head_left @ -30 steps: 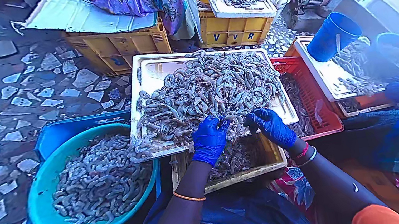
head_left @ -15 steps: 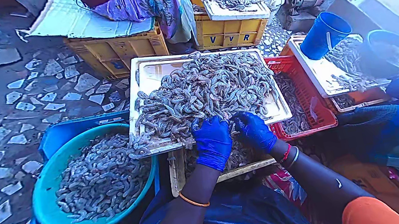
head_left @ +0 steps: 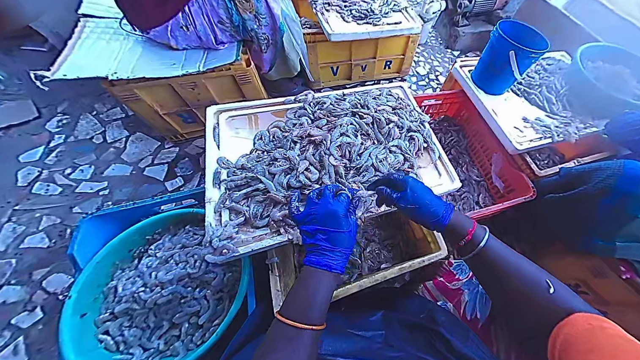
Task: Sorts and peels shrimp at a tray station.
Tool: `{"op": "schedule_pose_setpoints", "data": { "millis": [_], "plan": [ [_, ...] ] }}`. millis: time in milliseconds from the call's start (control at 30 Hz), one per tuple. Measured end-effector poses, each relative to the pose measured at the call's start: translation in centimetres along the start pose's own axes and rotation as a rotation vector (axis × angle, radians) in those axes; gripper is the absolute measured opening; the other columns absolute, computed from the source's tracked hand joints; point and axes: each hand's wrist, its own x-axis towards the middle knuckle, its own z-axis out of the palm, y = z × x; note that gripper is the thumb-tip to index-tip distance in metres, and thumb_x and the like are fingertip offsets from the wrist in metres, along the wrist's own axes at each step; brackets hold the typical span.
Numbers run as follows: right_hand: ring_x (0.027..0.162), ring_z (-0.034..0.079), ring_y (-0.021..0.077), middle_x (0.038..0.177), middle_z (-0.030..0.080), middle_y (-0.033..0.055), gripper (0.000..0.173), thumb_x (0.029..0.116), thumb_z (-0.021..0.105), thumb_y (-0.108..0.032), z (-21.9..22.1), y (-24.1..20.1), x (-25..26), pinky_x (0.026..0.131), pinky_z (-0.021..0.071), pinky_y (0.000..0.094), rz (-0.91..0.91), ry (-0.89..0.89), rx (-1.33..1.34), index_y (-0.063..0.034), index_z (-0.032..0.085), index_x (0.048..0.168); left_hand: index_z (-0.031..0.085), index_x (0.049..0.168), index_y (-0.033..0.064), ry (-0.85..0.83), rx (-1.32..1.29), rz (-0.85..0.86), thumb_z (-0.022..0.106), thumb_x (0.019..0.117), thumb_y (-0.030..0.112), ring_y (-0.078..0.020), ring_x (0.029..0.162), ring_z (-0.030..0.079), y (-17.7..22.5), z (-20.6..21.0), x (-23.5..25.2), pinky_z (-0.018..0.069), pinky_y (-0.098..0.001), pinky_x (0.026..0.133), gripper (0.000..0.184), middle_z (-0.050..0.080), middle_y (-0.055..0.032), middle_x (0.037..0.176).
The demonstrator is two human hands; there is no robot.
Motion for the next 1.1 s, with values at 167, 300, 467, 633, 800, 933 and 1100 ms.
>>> {"op": "schedule_pose_setpoints", "data": {
  "millis": [167,300,467,633,800,933,1100],
  "plan": [
    [0.134,0.054,0.0205,0.142,0.061,0.0121,0.050,0.1067,0.047,-0.045,-0.3,1.3,0.1,0.116,0.0389,0.0415,-0.133,-0.202,-0.277,-0.0113,0.061,0.141,0.079,0.106,0.0211,-0.057,-0.075,-0.004,0.057,0.1018,0.038,-0.0341,0.118,0.064,0.2,0.3,-0.2,0.0307,-0.0672,0.111,0.028,0.071,-0.0110,0.120],
    [0.099,0.066,0.0109,0.103,0.072,0.0040,0.043,0.1104,0.042,-0.037,0.5,0.5,-0.8,0.097,0.0514,0.0360,-0.080,-0.162,-0.091,-0.0060,0.070,0.118,0.079,0.104,0.0243,0.040,0.009,0.059,0.060,0.0991,0.029,-0.0346,0.114,0.065,1.5,0.4,-0.4,0.0304,-0.0696,0.109,0.020,0.071,-0.0117,0.117],
    [0.067,0.058,0.0084,0.073,0.060,-0.0002,0.034,0.1110,0.040,-0.018,2.6,1.1,-1.7,0.067,0.0515,0.0236,-0.044,-0.042,0.744,-0.0022,0.064,0.095,0.079,0.105,0.0272,0.108,0.041,0.140,0.065,0.0904,0.012,-0.0332,0.117,0.064,2.0,0.6,-0.3,0.0287,-0.0697,0.110,0.025,0.070,-0.0095,0.119],
    [0.063,0.056,0.0093,0.064,0.053,-0.0043,0.042,0.1102,0.039,-0.033,-0.1,-0.9,-3.3,0.075,0.0548,0.0297,-0.173,-0.082,1.192,-0.0160,0.060,0.077,0.079,0.101,0.0237,0.155,0.034,0.133,0.063,0.0967,0.026,-0.0314,0.117,0.065,2.4,1.0,-0.2,0.0295,-0.0690,0.111,0.016,0.071,-0.0079,0.116],
    [0.067,0.062,0.0074,0.072,0.065,-0.0004,0.040,0.1094,0.040,-0.029,-3.7,0.5,-3.4,0.070,0.0539,0.0250,-0.301,-0.065,0.657,-0.0083,0.066,0.087,0.074,0.117,0.0079,-0.225,-0.546,-0.273,0.059,0.1041,0.026,-0.0207,0.116,0.066,1.8,0.3,0.2,0.0488,-0.0479,0.104,0.027,0.072,-0.0092,0.118],
    [0.066,0.064,0.0071,0.073,0.069,0.0003,0.030,0.1061,0.051,-0.018,-2.3,1.3,-2.3,0.066,0.0552,0.0246,-0.150,-0.032,0.486,-0.0028,0.070,0.088,0.068,0.118,-0.0007,-0.261,-1.011,-0.484,0.058,0.1032,0.008,-0.0061,0.104,0.067,2.3,-0.1,0.6,0.0524,-0.0257,0.097,0.020,0.072,-0.0059,0.110],
    [0.057,0.060,0.0052,0.069,0.068,-0.0004,0.033,0.1059,0.049,-0.016,-1.6,0.9,-2.1,0.058,0.0518,0.0217,-0.225,-0.008,0.495,-0.0019,0.070,0.085,0.071,0.111,-0.0003,-0.175,-1.070,-0.518,0.065,0.0981,0.003,-0.0062,0.092,0.070,2.9,-0.1,0.6,0.0563,-0.0253,0.089,0.014,0.075,-0.0034,0.099]
  ]
}}
